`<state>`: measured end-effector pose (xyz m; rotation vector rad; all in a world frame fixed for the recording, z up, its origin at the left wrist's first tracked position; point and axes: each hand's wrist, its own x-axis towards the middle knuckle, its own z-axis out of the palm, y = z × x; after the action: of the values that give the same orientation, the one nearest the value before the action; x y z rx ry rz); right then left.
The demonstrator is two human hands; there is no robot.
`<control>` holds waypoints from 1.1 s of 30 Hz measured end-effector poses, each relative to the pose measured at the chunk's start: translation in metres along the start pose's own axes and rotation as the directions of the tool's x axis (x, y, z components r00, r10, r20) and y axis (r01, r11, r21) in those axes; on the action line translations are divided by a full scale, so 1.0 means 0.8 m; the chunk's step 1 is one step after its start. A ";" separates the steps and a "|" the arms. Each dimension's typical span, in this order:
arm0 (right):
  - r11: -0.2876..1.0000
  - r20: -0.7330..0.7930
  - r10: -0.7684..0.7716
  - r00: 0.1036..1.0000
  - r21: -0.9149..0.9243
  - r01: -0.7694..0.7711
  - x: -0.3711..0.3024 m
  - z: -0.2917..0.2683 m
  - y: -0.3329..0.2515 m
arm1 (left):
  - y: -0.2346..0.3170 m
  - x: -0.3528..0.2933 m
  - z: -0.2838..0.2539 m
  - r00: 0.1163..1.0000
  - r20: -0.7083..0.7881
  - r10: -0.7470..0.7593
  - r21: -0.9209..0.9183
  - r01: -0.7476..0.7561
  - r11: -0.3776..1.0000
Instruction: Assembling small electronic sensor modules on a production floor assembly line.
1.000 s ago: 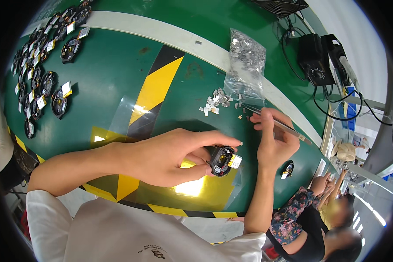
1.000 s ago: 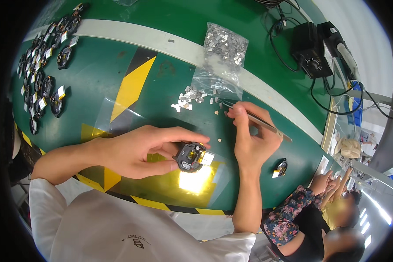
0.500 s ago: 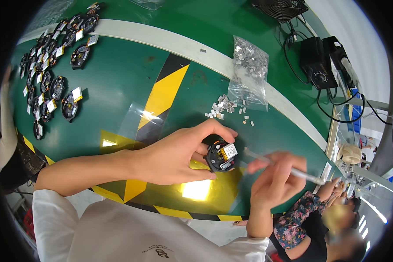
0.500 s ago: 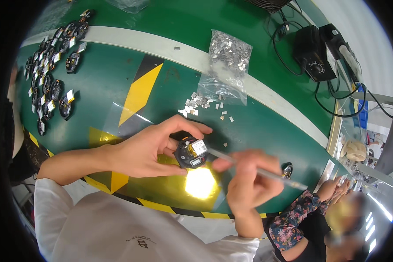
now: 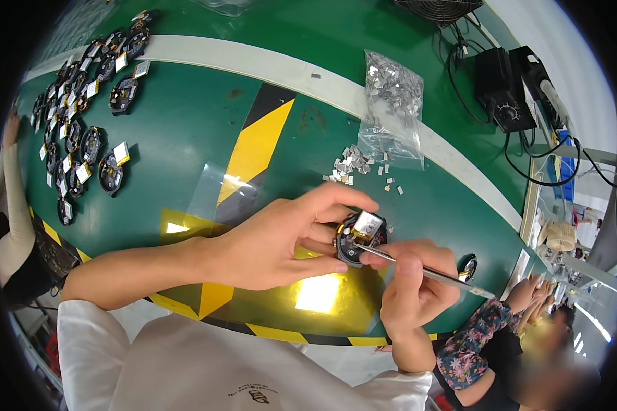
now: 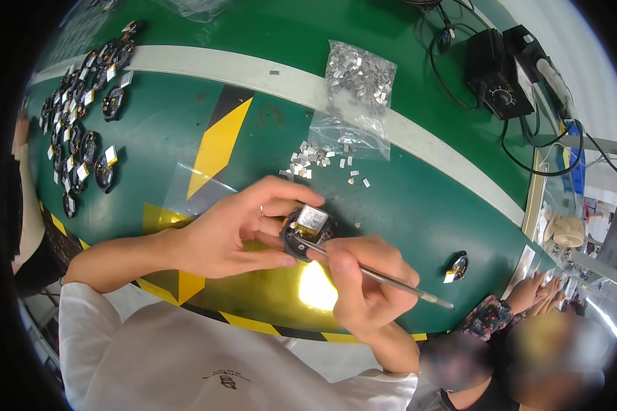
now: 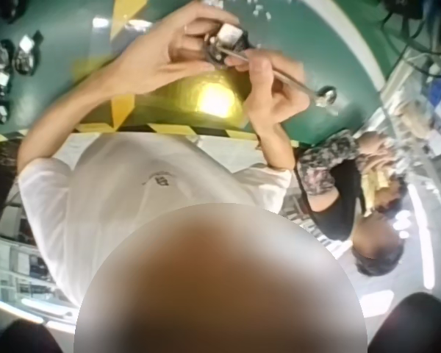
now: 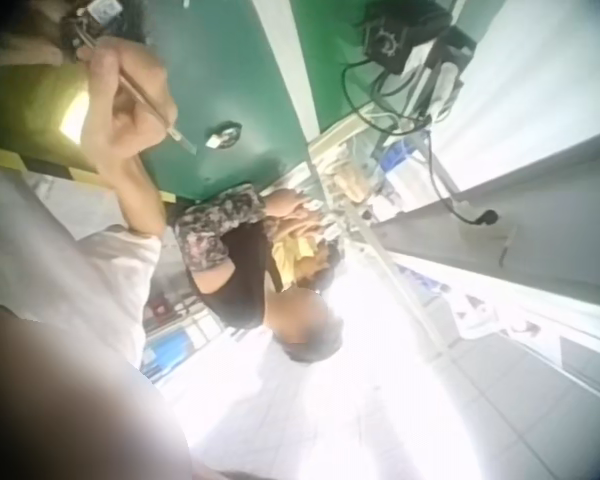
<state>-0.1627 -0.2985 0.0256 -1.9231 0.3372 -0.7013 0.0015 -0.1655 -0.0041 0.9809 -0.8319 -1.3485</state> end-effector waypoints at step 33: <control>0.974 0.084 -0.139 0.987 -0.166 0.151 0.001 0.001 -0.001 | -0.014 -0.004 0.007 0.981 -0.166 0.104 0.127 -0.084 0.988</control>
<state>-0.1619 -0.2980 0.0260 -2.1487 0.2193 -0.7152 -0.0079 -0.1623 -0.0119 1.1206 -0.8239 -1.1261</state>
